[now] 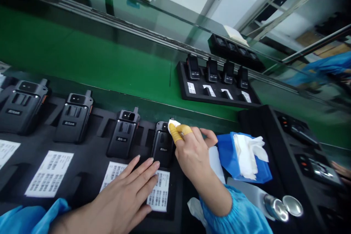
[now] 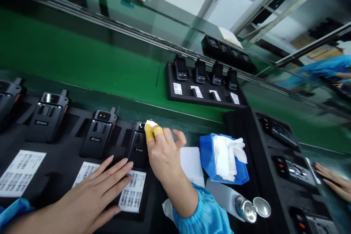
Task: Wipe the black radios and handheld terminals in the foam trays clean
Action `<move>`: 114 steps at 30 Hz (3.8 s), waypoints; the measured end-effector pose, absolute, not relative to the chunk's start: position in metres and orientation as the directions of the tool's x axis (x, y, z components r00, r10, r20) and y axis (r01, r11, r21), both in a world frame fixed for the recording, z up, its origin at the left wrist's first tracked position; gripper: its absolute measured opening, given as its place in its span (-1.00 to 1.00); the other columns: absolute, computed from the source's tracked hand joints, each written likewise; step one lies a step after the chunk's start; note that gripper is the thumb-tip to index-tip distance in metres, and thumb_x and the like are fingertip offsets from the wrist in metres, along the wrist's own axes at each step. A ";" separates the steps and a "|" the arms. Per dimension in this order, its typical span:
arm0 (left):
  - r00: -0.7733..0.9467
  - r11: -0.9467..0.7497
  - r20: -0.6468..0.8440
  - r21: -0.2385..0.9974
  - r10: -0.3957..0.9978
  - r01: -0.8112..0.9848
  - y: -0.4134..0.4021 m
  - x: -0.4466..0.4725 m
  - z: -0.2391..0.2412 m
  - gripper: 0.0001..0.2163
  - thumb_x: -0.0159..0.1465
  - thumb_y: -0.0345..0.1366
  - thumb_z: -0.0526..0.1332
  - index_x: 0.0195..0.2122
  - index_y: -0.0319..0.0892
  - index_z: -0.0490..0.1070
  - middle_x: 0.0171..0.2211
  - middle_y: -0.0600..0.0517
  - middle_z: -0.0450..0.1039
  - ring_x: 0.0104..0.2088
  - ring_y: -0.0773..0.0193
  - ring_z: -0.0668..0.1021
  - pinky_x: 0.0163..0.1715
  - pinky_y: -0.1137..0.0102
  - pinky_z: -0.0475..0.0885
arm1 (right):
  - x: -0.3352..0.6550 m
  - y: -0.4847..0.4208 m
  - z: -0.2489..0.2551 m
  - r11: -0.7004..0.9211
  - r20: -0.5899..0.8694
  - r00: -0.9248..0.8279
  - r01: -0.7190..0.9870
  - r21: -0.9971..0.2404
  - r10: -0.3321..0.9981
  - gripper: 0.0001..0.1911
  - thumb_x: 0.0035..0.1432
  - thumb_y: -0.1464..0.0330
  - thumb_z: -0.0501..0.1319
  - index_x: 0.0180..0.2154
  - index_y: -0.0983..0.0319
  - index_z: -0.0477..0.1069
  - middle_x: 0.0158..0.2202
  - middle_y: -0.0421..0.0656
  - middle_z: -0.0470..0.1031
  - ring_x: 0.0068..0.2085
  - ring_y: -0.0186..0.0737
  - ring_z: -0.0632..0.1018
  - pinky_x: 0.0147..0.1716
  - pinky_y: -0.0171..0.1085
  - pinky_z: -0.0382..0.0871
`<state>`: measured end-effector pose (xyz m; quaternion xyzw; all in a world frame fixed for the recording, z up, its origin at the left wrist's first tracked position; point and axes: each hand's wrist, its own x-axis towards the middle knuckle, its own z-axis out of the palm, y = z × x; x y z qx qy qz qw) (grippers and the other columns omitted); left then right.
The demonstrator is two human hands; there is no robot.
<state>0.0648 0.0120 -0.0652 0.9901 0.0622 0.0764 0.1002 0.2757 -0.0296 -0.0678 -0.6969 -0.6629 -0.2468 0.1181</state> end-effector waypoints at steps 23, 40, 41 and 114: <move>0.941 -0.950 0.241 0.260 0.237 0.173 0.004 0.054 -0.068 -0.65 0.29 -0.14 0.13 0.03 -0.20 0.39 0.16 -0.09 0.31 0.19 0.12 0.31 0.28 0.14 -0.11 | 0.233 -0.075 -0.080 -0.087 0.494 0.007 0.986 0.139 0.869 -0.77 0.05 0.60 0.08 -0.46 0.22 0.42 -0.33 -0.15 0.44 -0.29 -0.25 0.32 -0.15 -0.13 0.06; 0.919 -0.918 0.137 0.205 0.369 0.338 0.035 -0.015 -0.070 -0.54 0.27 -0.23 0.17 0.18 -0.21 0.22 0.23 -0.06 0.19 0.25 0.10 0.21 0.28 0.07 -0.14 | 0.206 0.027 -0.053 0.114 0.533 -0.236 0.961 0.252 0.813 -0.74 0.06 0.61 0.08 -0.35 0.22 0.45 -0.37 -0.16 0.43 -0.31 -0.24 0.30 -0.13 -0.10 0.01; 0.920 -0.919 0.136 0.208 0.366 0.335 0.036 -0.015 -0.070 -0.54 0.26 -0.23 0.18 0.17 -0.22 0.22 0.23 -0.06 0.20 0.24 0.10 0.23 0.28 0.08 -0.11 | 0.202 0.033 -0.054 0.132 0.516 -0.252 0.957 0.258 0.818 -0.75 0.06 0.61 0.08 -0.37 0.22 0.46 -0.36 -0.16 0.44 -0.30 -0.24 0.30 -0.12 -0.09 -0.01; 0.906 -0.885 0.158 0.334 0.393 0.326 0.034 -0.029 -0.074 -0.57 0.24 -0.33 0.13 0.14 -0.27 0.25 0.21 -0.12 0.23 0.21 0.10 0.27 0.22 0.12 0.11 | 0.213 0.028 -0.056 0.097 0.459 -0.259 0.933 0.345 0.850 -0.72 0.03 0.60 0.07 -0.60 0.20 0.36 -0.48 -0.21 0.33 -0.32 -0.25 0.27 -0.13 -0.14 0.02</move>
